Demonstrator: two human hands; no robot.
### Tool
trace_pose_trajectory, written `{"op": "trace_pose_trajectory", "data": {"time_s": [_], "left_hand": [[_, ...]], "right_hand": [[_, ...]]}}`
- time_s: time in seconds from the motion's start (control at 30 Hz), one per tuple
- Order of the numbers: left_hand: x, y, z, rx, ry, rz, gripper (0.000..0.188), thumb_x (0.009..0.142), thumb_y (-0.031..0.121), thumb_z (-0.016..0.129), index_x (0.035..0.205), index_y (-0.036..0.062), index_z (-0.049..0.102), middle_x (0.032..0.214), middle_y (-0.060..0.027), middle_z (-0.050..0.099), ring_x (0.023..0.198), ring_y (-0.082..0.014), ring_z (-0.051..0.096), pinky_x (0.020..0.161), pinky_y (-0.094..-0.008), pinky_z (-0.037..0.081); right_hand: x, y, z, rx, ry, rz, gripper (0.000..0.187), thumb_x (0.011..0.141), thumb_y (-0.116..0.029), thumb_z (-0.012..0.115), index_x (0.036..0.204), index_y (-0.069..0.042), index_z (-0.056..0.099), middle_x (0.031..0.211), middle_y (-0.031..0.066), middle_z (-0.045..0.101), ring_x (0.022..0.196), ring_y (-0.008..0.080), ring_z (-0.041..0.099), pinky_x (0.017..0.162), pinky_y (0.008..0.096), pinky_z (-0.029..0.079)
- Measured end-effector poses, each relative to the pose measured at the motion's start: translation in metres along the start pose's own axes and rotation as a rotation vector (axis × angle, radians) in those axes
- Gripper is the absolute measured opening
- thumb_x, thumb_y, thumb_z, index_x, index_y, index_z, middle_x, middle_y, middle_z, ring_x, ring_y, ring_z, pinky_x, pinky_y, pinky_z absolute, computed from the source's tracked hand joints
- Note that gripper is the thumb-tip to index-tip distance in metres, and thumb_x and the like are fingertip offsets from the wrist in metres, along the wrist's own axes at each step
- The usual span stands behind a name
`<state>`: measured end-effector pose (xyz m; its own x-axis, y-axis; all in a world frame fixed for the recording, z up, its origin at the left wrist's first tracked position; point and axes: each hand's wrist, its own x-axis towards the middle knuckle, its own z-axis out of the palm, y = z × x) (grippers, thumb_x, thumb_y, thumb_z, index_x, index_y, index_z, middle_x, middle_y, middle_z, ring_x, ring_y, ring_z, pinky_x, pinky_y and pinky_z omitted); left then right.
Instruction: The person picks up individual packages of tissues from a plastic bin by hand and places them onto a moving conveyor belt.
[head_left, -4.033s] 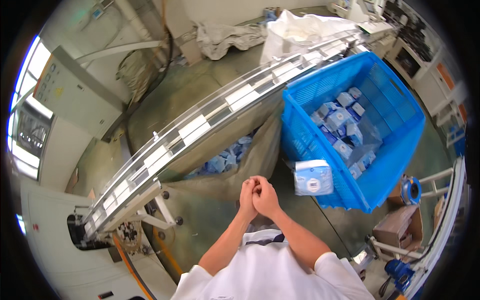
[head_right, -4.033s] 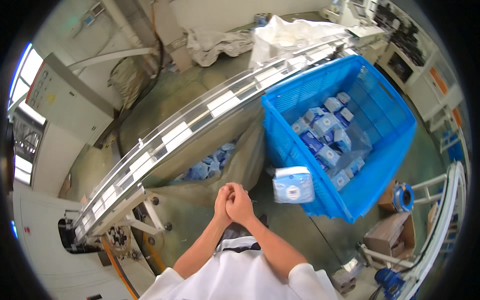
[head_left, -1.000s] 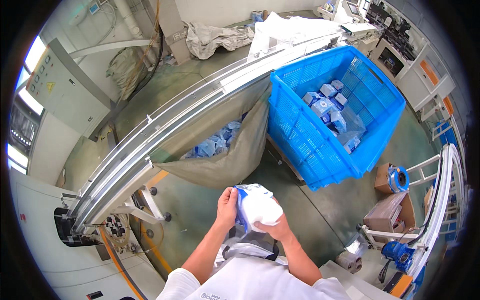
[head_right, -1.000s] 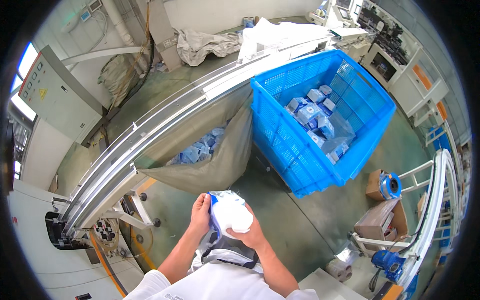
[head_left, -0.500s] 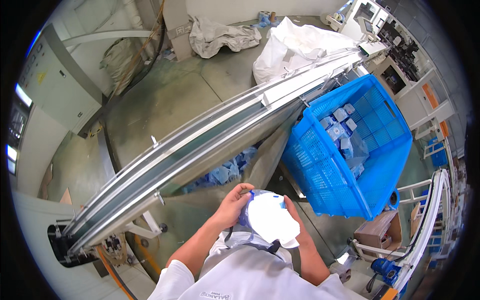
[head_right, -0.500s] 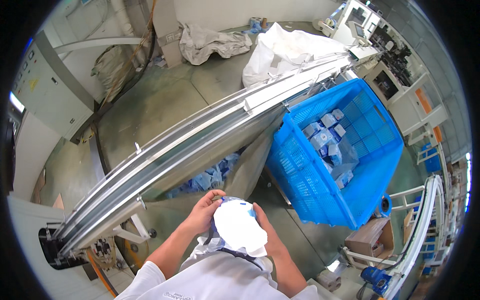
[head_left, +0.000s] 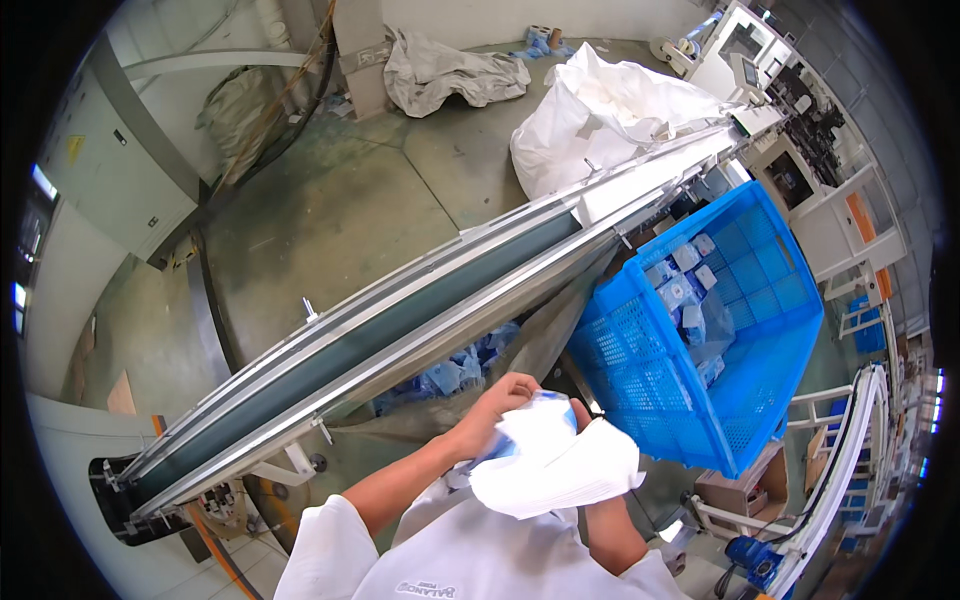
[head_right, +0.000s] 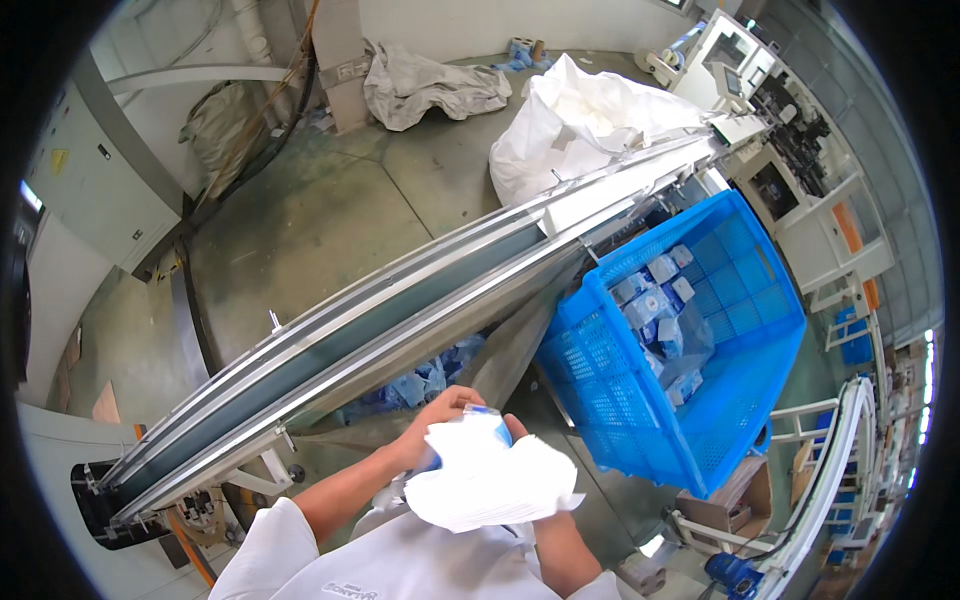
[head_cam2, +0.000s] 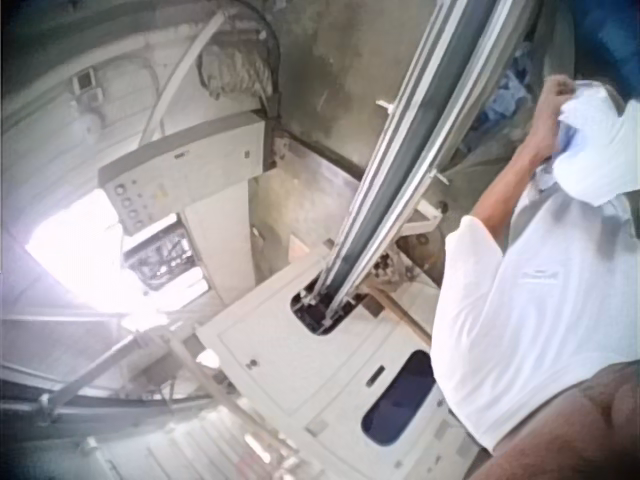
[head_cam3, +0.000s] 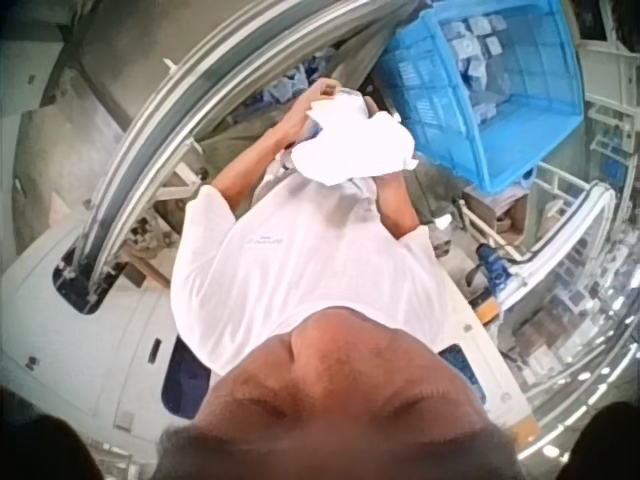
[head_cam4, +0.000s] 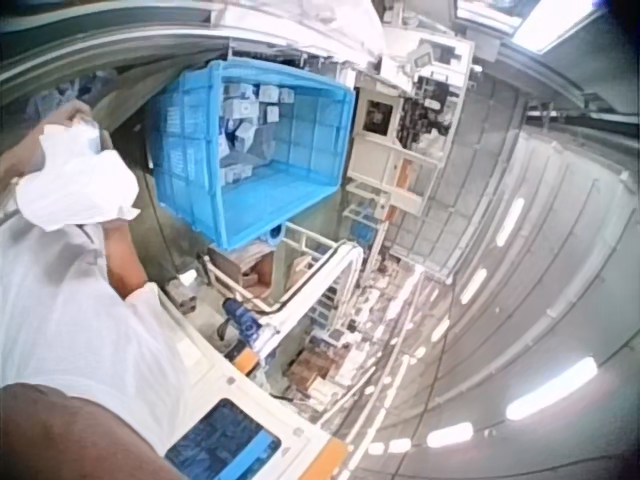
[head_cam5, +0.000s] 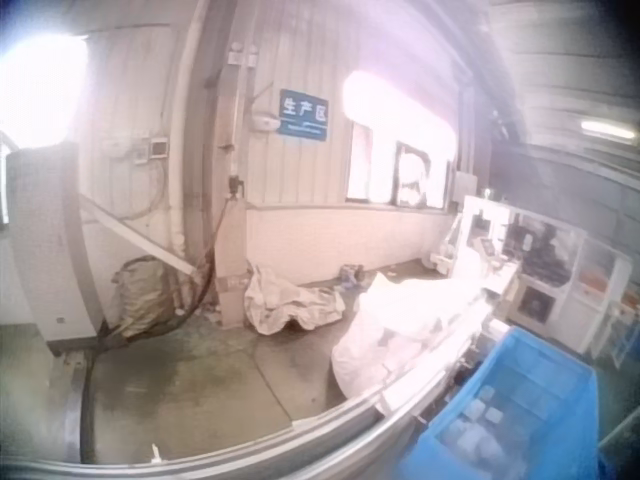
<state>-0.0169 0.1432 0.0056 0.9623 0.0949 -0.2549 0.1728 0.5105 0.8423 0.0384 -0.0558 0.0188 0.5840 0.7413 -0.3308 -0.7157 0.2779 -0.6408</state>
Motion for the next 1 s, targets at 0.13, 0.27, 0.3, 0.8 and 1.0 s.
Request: {"op": "trace_pose_trajectory", "data": {"time_s": [0.13, 0.27, 0.3, 0.8, 1.0], "left_hand": [[-0.003, 0.015, -0.011, 0.635, 0.164, 0.534, 0.026, 0.084, 0.002, 0.056, 0.109, -0.0001, 0.054, 0.110, -0.0083, 0.050, 0.105, -0.0193, 0.050, 0.088, -0.0301, 0.044], [-0.019, 0.072, -0.010, 0.223, -0.004, 0.171, 0.026, 0.099, 0.017, 0.045, 0.114, -0.0012, 0.056, 0.096, -0.0080, 0.061, 0.092, -0.0158, 0.057, 0.084, -0.0332, 0.047], [-0.020, 0.073, -0.008, 0.375, -0.142, 0.102, 0.037, 0.096, 0.025, 0.050, 0.122, -0.0010, 0.052, 0.107, -0.0138, 0.060, 0.099, -0.0213, 0.057, 0.088, -0.0352, 0.046], [-0.035, -0.048, 0.060, 0.124, 0.578, 0.181, 0.080, 0.063, 0.006, 0.081, 0.131, 0.0020, 0.040, 0.122, -0.0104, 0.054, 0.113, -0.0203, 0.053, 0.095, -0.0368, 0.044], [-0.082, -0.090, 0.038, -0.145, 0.921, 0.410, 0.075, 0.066, 0.010, 0.080, 0.129, -0.0014, 0.040, 0.118, -0.0107, 0.056, 0.107, -0.0233, 0.058, 0.091, -0.0384, 0.049]], "right_hand": [[0.025, -0.017, 0.012, 0.296, -0.145, -0.005, 0.068, 0.089, -0.027, 0.061, 0.146, -0.012, 0.028, 0.142, 0.0128, 0.041, 0.124, 0.0289, 0.049, 0.100, 0.0432, 0.045], [0.041, -0.022, -0.025, 0.082, -0.370, -0.026, 0.092, 0.069, -0.006, 0.077, 0.146, -0.011, 0.026, 0.140, 0.0120, 0.043, 0.124, 0.0286, 0.048, 0.100, 0.0424, 0.044], [0.043, -0.026, -0.030, 0.027, -0.320, -0.008, 0.097, 0.065, -0.002, 0.077, 0.147, -0.011, 0.025, 0.139, 0.0113, 0.044, 0.124, 0.0281, 0.048, 0.101, 0.0418, 0.043], [0.044, -0.041, -0.034, 0.045, -0.358, 0.214, 0.072, 0.095, -0.051, 0.042, 0.143, 0.000, 0.029, 0.140, 0.0129, 0.041, 0.127, 0.0251, 0.041, 0.108, 0.0411, 0.030], [0.063, -0.021, -0.034, 0.104, -0.082, 0.545, 0.064, 0.097, -0.050, 0.030, 0.139, -0.001, 0.038, 0.136, 0.0124, 0.045, 0.126, 0.0269, 0.042, 0.109, 0.0430, 0.027]]}}
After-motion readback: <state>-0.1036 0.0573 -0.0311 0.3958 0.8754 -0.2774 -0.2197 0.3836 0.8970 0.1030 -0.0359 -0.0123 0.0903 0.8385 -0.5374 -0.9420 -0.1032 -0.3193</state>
